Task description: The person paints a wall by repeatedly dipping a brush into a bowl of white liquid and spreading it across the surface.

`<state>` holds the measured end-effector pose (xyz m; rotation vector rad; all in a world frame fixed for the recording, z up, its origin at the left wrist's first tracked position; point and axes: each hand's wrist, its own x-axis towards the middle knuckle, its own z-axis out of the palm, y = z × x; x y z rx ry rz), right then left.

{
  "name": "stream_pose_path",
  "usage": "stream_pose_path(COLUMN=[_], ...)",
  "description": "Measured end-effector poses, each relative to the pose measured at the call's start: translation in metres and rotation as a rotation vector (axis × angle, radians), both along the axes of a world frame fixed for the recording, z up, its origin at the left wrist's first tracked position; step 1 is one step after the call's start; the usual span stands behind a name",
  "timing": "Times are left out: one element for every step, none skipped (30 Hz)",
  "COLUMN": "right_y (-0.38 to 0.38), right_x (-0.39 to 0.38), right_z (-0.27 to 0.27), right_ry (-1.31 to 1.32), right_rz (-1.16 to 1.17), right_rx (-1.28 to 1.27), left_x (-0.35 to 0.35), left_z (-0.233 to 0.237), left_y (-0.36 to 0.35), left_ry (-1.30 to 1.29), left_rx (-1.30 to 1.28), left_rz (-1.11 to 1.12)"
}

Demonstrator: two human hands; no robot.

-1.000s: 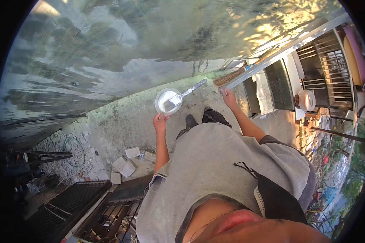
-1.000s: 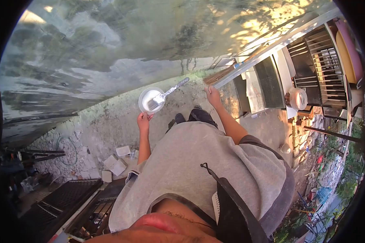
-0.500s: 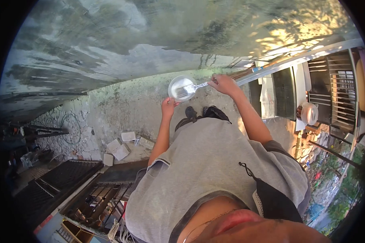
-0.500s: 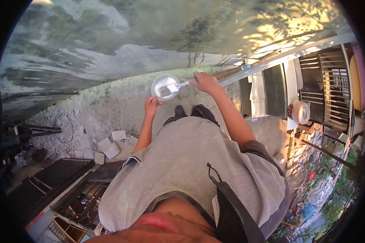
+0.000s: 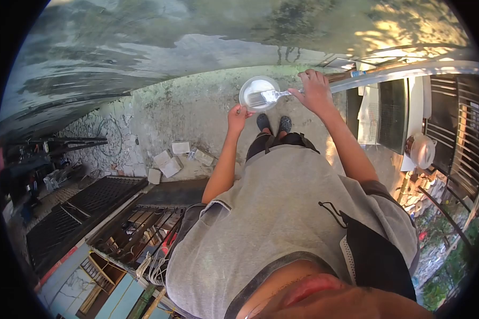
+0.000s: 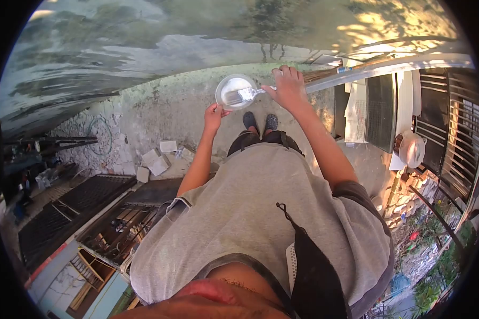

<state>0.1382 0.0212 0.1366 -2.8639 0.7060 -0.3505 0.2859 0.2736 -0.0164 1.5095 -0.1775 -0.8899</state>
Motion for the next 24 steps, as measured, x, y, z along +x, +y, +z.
stream_pose_path(right_y=[-0.006,-0.012,-0.019,-0.027,-0.031,-0.029,-0.028,-0.031,-0.035,-0.036,-0.037,-0.037,-0.034,-0.030,-0.028,-0.026,-0.024,-0.021,-0.019,-0.016,-0.014,-0.012,-0.011,-0.012], right_x=[-0.006,-0.010,-0.011,-0.012,-0.019,-0.027,-0.032,-0.039,-0.050,-0.059,-0.067,-0.077,-0.088,-0.097,-0.104,-0.108,-0.112,-0.113,-0.113,-0.112,-0.111,-0.112,-0.112,-0.113], right_z=[-0.012,-0.023,-0.034,-0.042,-0.048,-0.046,-0.041,-0.038,-0.042,-0.052,-0.062,-0.067,-0.068,-0.069,-0.066,-0.058,-0.050,-0.038,-0.025,-0.015,-0.007,-0.002,0.000,-0.001], right_ry=[0.088,0.174,0.188,0.387,0.577,0.583,0.601,0.618,0.619,0.649,0.677,0.674,0.573,0.471,0.467,0.419,0.370,0.366,0.405,0.442,0.433,0.427,0.423,0.419], right_rz=[0.034,0.067,0.042,0.077,0.108,0.072,0.116,0.164,0.141,0.212,0.286,0.273,0.225,0.182,0.182,0.149,0.121,0.135,0.093,0.052,0.066,0.035,0.002,0.011], right_rx=[0.017,0.033,0.041,0.280,0.524,0.528,0.502,0.474,0.471,0.482,0.492,0.490,0.526,0.562,0.560,0.572,0.586,0.585,0.562,0.538,0.537,0.536,0.536,0.539], left_x=[-0.004,-0.007,-0.011,-0.014,-0.018,-0.022,-0.025,-0.028,-0.030,-0.034,-0.038,-0.041,-0.042,-0.044,-0.048,-0.052,-0.056,-0.056,-0.056,-0.057,-0.058,-0.057,-0.056,-0.055], left_z=[-0.002,-0.004,-0.007,-0.010,-0.013,-0.013,-0.014,-0.015,-0.018,-0.020,-0.022,-0.023,-0.020,-0.018,-0.008,-0.005,-0.002,-0.001,-0.001,-0.001,0.000,0.000,0.001,0.000], left_y=[0.000,-0.001,-0.001,-0.002,-0.004,-0.004,-0.006,-0.009,-0.008,-0.008,-0.010,-0.013,-0.017,-0.022,-0.029,-0.032,-0.035,-0.039,-0.042,-0.045,-0.048,-0.051,-0.054,-0.055], left_ry=[-0.003,0.010,0.004,0.000,0.016,0.025,0.030,0.037,0.045,0.052,0.053,0.052,0.049,0.046,0.048,0.048,0.044,0.040,0.033,0.022,0.021,0.022,0.015,0.029], left_rx=[-0.010,-0.004,0.004,0.008,0.006,0.034,0.058,0.046,0.034,0.024,0.017,0.024,0.032,0.029,0.045,0.062,0.065,0.061,0.057,0.060,0.075,0.090,0.094,0.077], left_rz=[0.027,0.008,0.000,-0.012,-0.045,-0.047,-0.047,-0.071,-0.079,-0.084,-0.099,-0.105,-0.107,-0.112,-0.107,-0.098,-0.090,-0.103,-0.114,-0.100,-0.105,-0.113,-0.106,-0.114])
